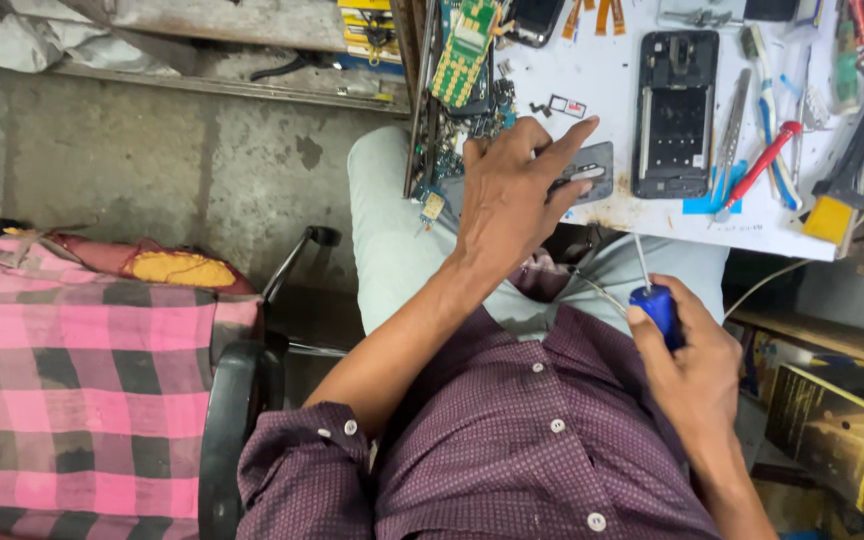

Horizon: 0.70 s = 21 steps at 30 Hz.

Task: The person holds a disassembled phone housing in one hand and squeezes adhesive from a small tube onto its frame, rotating the housing to reach different edges. They then set it down, use tweezers on the phone back cover, and use a screwdriver to work on the cover while holding it.

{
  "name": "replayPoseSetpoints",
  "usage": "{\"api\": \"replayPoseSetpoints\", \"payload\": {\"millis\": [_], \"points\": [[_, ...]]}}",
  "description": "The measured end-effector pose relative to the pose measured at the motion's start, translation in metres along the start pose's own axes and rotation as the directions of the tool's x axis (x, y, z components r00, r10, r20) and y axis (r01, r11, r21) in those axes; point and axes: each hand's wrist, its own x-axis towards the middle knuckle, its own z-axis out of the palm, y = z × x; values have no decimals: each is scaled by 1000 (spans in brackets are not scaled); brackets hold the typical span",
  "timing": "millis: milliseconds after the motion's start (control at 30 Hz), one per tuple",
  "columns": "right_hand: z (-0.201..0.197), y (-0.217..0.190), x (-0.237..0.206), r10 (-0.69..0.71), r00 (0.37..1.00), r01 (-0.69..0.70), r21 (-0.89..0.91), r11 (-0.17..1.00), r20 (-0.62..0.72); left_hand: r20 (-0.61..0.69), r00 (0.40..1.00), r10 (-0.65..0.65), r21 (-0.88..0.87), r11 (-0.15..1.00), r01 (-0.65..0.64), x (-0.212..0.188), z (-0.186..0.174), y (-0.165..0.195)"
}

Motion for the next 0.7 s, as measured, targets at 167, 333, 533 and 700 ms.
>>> {"api": "replayPoseSetpoints", "payload": {"millis": [167, 333, 533, 700], "points": [[-9, 8, -9, -47, 997, 62, 318, 946, -57, 63, 996, -65, -146, 987, 74, -6, -34, 27], [-18, 3, -5, -36, 999, 45, 308, 950, -35, 39, 996, -82, -120, 989, 86, -5, -54, 36], [-10, -5, 4, -76, 997, 76, 19, 997, 26, 22, 974, -226, 6, 974, 226, 14, -26, -5], [0, -9, 8, -254, 967, 254, 21, 967, 14, 43, 973, -226, 29, 974, 225, 12, 8, -14]]}}
